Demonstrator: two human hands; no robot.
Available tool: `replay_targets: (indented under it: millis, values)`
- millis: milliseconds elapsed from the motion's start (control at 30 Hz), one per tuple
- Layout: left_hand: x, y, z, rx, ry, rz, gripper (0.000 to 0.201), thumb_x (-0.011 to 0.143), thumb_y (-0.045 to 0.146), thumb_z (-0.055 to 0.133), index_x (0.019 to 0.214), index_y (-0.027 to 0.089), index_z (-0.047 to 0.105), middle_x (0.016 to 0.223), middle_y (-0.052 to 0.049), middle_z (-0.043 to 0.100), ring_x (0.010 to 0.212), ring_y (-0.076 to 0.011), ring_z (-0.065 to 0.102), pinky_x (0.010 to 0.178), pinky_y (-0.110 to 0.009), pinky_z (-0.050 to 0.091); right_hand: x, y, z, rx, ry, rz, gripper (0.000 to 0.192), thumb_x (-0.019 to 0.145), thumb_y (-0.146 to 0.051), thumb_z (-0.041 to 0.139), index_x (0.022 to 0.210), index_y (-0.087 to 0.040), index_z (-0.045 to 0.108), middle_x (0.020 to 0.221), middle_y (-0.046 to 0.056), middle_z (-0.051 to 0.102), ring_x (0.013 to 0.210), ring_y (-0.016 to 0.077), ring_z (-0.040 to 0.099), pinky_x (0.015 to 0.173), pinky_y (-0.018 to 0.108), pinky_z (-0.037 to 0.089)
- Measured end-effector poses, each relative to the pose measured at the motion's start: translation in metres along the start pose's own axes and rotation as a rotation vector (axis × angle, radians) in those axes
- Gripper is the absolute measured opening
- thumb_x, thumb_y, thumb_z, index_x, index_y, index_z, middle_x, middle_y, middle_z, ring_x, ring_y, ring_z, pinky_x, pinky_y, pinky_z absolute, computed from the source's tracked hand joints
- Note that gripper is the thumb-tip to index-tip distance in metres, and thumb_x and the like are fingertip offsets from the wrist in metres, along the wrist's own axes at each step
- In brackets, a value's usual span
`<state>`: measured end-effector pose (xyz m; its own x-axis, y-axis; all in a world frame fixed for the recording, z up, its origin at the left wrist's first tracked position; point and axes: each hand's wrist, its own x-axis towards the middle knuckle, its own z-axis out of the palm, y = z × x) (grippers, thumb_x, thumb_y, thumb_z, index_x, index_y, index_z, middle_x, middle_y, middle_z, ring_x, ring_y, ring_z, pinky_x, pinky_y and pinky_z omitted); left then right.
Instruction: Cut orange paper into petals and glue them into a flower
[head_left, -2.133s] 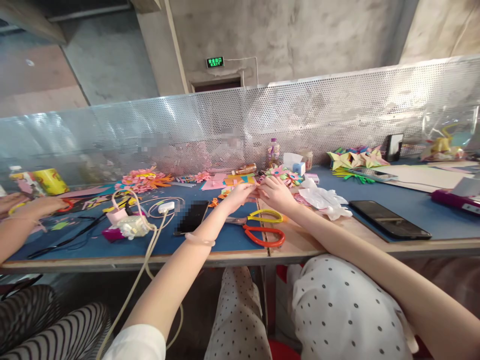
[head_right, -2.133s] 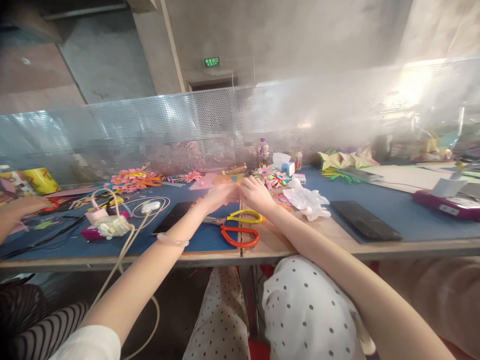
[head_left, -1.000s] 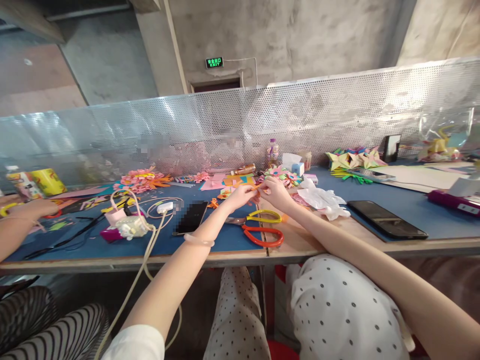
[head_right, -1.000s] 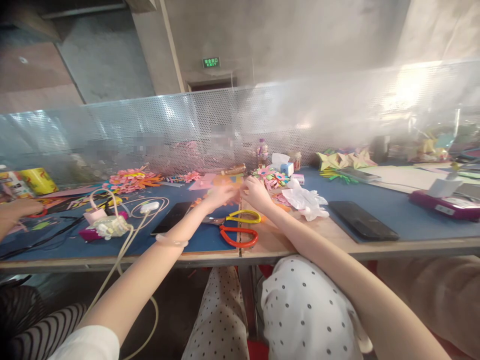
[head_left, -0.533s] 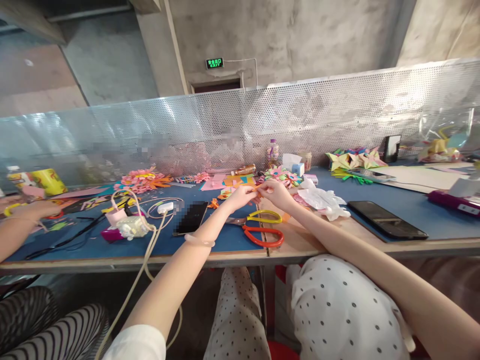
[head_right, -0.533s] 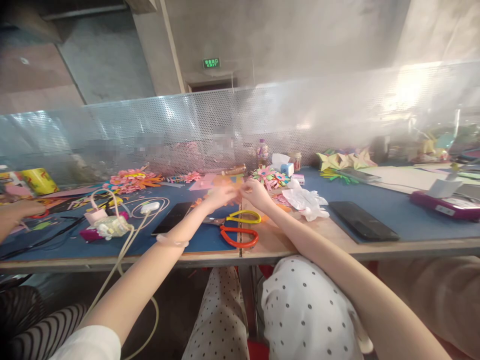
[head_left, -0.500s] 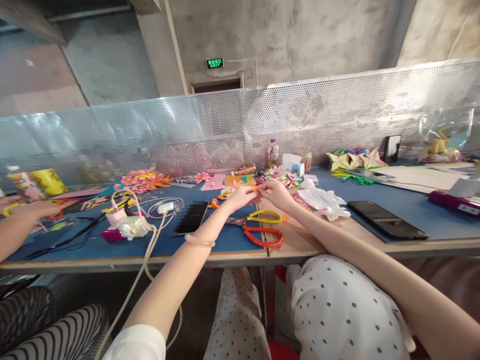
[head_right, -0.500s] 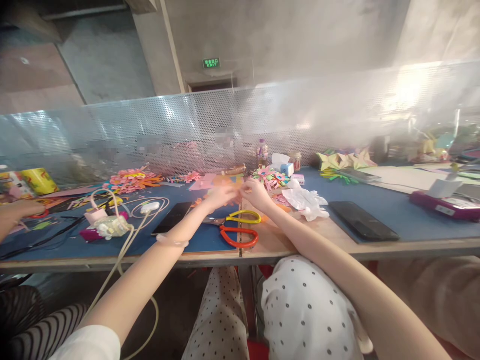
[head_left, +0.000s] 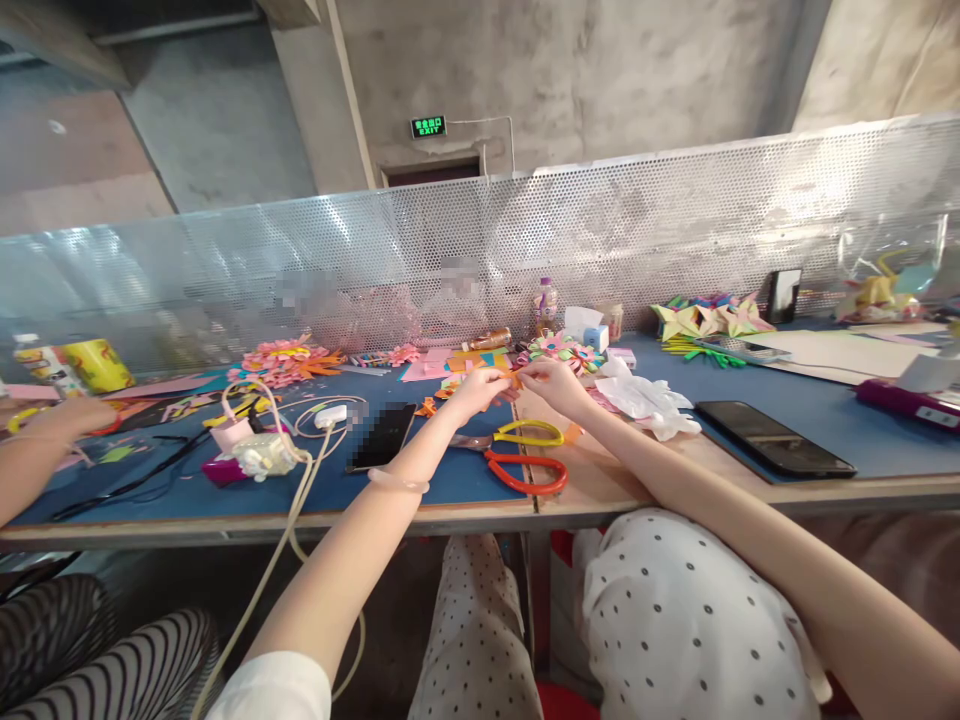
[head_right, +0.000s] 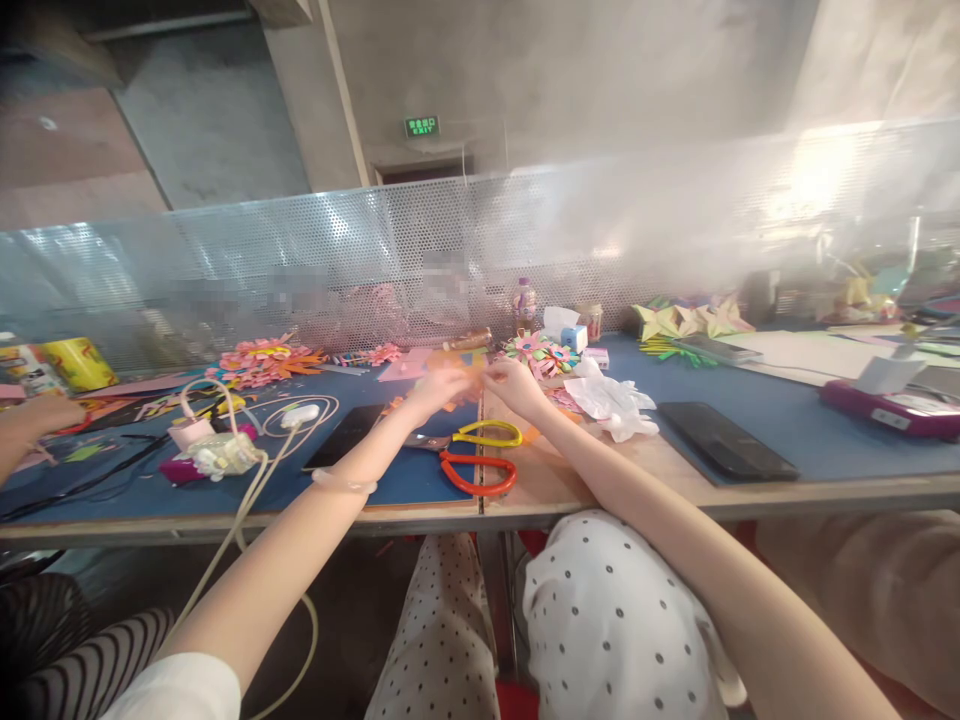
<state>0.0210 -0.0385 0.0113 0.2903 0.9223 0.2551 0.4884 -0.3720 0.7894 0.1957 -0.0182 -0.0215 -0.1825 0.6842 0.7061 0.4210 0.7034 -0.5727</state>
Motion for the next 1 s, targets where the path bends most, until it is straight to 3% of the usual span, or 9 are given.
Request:
replay_targets:
  millis: [167,367,500,667,900,1000]
  values:
    - [-0.0001,-0.002,0.0011,-0.009,-0.001,-0.002,0.021,0.081,0.028,0.054,0.08,0.015,0.07,0.082,-0.005,0.072,0.068,-0.0147,0.064,0.053,-0.02,0.046,0.0003,-0.0013,-0.0001,-0.086,0.0,-0.026,0.014,0.079,-0.021,0.057,0.07,-0.019,0.068,0.077,0.005,0.063,0.077,0.0188,0.057,0.075,0.033,0.045]
    - [0.0001,-0.0029,0.004,-0.137,-0.024,0.024,0.022,0.083,0.031,0.054,0.08,0.013,0.068,0.08,-0.007,0.072,0.07,-0.0142,0.065,0.058,-0.021,0.047,-0.001,-0.0021,0.0014,-0.453,0.039,-0.243,0.014,0.082,-0.021,0.056,0.072,-0.02,0.066,0.084,0.009,0.06,0.092,0.026,0.051,0.086,0.043,0.038]
    - [0.0012,-0.0029,0.0034,-0.177,-0.019,0.021,0.018,0.083,0.026,0.054,0.08,0.014,0.066,0.082,-0.006,0.072,0.073,-0.0138,0.066,0.064,-0.022,0.049,-0.0009,-0.0028,0.0012,-0.285,0.072,-0.188,0.014,0.082,-0.021,0.055,0.076,-0.021,0.067,0.083,0.007,0.061,0.086,0.0222,0.054,0.083,0.039,0.042]
    - [0.0,-0.0005,0.0014,-0.081,0.01,0.009,0.017,0.082,0.026,0.052,0.077,0.015,0.065,0.082,-0.004,0.072,0.073,-0.0145,0.066,0.06,-0.021,0.049,0.0001,-0.0021,0.0003,-0.087,0.044,-0.088,0.017,0.082,-0.025,0.054,0.072,-0.02,0.067,0.078,0.005,0.062,0.077,0.0186,0.056,0.075,0.033,0.044]
    - [-0.0005,-0.0001,0.001,0.021,-0.007,0.052,0.017,0.082,0.027,0.055,0.075,0.016,0.066,0.077,-0.003,0.071,0.069,-0.0141,0.065,0.057,-0.02,0.048,0.0004,-0.0027,0.0019,-0.283,0.046,-0.133,0.014,0.076,-0.017,0.057,0.064,-0.02,0.064,0.072,0.004,0.057,0.077,0.0199,0.053,0.077,0.036,0.042]
    - [-0.0009,0.0005,0.0011,0.024,-0.008,0.061,0.017,0.082,0.025,0.055,0.075,0.015,0.067,0.074,-0.003,0.071,0.068,-0.0139,0.064,0.057,-0.02,0.048,0.0004,-0.0036,0.0008,-0.24,0.024,-0.134,0.014,0.077,-0.017,0.056,0.067,-0.019,0.066,0.074,0.005,0.059,0.077,0.0194,0.054,0.076,0.034,0.042]
